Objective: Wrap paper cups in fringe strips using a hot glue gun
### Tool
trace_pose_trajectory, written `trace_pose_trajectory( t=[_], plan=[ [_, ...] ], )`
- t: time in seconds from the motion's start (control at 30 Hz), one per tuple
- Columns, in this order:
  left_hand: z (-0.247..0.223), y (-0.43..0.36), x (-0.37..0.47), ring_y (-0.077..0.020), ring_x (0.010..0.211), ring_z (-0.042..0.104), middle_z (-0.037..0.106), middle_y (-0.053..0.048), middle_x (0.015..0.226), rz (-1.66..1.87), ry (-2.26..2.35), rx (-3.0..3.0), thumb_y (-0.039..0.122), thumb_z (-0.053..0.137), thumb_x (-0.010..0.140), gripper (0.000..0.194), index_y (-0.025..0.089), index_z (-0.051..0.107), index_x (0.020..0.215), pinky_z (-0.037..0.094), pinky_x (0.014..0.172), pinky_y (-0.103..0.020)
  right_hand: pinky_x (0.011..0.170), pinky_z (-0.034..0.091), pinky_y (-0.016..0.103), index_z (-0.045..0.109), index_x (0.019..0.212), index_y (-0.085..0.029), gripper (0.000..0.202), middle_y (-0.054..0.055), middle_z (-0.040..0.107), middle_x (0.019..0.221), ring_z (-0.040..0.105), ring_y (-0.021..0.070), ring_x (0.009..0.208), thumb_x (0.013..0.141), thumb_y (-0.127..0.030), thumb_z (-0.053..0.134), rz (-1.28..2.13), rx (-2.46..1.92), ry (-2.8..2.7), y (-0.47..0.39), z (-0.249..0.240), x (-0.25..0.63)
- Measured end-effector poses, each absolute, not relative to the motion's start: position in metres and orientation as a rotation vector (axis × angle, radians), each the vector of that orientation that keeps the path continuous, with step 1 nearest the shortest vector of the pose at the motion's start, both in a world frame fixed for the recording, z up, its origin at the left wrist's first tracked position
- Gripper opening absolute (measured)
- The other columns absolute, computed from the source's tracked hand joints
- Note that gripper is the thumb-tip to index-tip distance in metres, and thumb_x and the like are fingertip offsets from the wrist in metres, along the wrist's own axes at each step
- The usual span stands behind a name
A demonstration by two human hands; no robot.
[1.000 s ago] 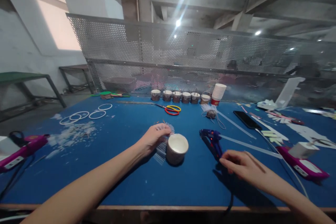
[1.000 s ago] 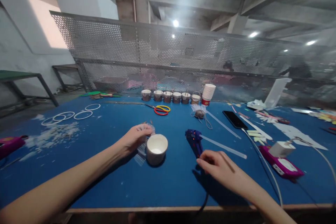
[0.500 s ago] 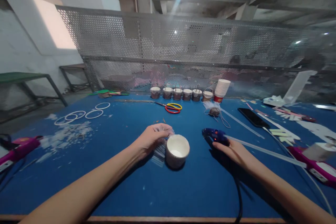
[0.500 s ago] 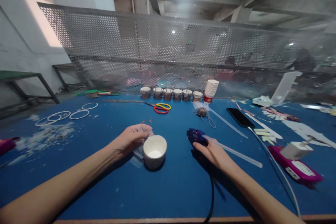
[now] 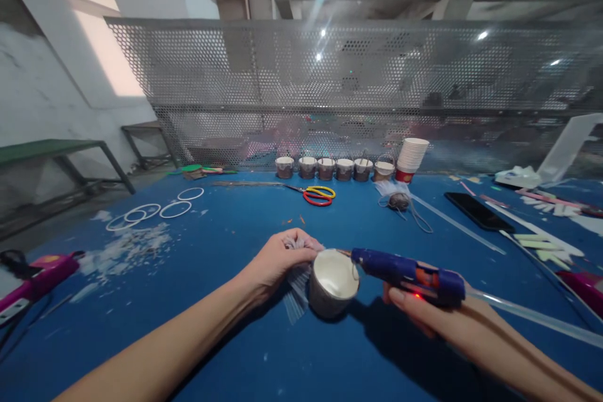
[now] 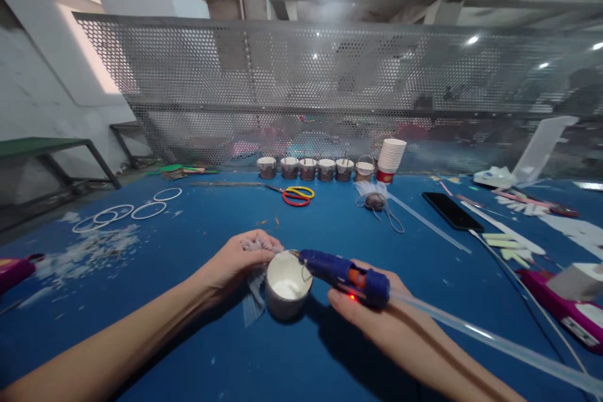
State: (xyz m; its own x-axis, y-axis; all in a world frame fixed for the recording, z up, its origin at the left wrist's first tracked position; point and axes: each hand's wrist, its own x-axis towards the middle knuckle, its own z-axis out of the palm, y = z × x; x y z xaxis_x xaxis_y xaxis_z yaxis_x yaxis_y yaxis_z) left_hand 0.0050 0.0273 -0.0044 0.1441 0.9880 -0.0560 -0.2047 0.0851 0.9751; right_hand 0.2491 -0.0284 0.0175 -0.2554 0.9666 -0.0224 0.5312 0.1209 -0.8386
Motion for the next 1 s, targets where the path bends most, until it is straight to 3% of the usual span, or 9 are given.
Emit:
trace_pose_trajectory(
  t=[0.27,1.0],
  plan=[
    [-0.004,0.028,0.005,-0.0134,0.063,0.062,0.069,-0.003,0.069,1.174,0.998,1.031,0.019,0.081,0.051,0.028,0.016,0.055,0.062,0.047,0.064,-0.026,0.05,0.036,0.023,0.055,0.071,-0.021,0.022,-0.002,0.056,0.065,0.046,0.0126,0.056,0.081,-0.04,0.055,0.975,-1.343,-2.039,-0.017,0.012,0.231],
    [-0.001,0.027,0.008,-0.0119,0.062,0.061,0.069,-0.002,0.067,1.175,1.016,0.985,0.018,0.082,0.051,0.029,0.016,0.054,0.06,0.046,0.064,-0.025,0.049,0.031,0.022,0.048,0.065,-0.02,0.023,-0.002,0.055,0.062,0.041,0.0103,0.052,0.082,-0.035,0.051,0.951,-1.296,-2.104,-0.015,0.011,0.214]
  ],
)
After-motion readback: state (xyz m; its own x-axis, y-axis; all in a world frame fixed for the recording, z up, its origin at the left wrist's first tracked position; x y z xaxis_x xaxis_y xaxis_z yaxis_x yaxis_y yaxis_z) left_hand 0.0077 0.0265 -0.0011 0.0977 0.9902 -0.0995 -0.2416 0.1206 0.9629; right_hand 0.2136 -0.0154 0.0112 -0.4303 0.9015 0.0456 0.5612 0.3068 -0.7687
